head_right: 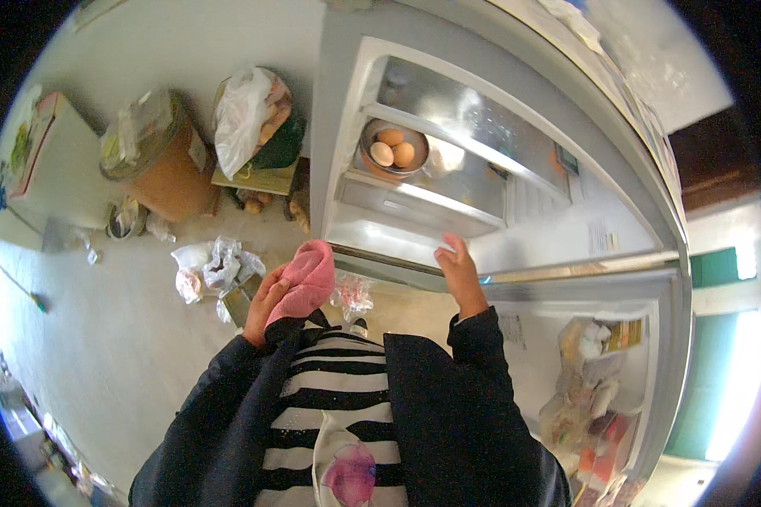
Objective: The person washes seaweed in a sink, then cleans the interior and exterior of a refrigerator using a pink cloth. They remove items from the fridge, wipe shelves and door compartments, and place items back inside. The person also handles grapes and places them in the refrigerator.
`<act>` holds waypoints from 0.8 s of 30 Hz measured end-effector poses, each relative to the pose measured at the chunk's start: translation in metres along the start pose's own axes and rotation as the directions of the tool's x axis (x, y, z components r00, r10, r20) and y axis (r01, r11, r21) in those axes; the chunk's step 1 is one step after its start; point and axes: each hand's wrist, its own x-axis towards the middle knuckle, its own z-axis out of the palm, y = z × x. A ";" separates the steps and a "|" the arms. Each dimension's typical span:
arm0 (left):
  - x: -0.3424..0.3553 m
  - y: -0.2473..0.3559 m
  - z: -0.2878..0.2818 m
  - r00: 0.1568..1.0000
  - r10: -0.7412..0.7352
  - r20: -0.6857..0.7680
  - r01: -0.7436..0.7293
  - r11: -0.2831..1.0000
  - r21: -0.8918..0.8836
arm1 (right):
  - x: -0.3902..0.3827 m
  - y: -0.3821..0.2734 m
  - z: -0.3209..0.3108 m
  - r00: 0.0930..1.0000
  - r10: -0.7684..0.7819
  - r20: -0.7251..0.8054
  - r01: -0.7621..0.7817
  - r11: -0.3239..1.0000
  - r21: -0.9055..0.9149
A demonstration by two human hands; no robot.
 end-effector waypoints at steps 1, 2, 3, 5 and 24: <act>0.001 -0.001 0.001 1.000 -0.011 0.017 0.011 1.000 -0.027 | -0.014 -0.008 0.004 1.000 0.006 0.022 -0.006 1.000 0.021; 0.002 -0.001 0.002 0.999 -0.020 0.032 0.022 0.998 -0.055 | -0.023 -0.014 0.004 0.999 0.009 0.047 -0.011 0.999 0.041; 0.002 0.000 0.002 0.999 -0.025 0.046 0.025 1.000 -0.011 | -0.032 -0.016 0.003 0.995 -0.002 0.100 -0.010 0.993 0.119; 0.005 0.002 0.001 0.998 -0.028 0.064 0.024 0.997 0.072 | -0.028 -0.017 0.006 0.987 -0.056 0.151 0.042 0.995 0.095; -0.028 -0.010 -0.031 0.978 0.077 -0.194 -0.068 0.996 0.050 | 0.181 -0.052 0.128 0.988 0.127 0.088 -0.136 0.449 0.883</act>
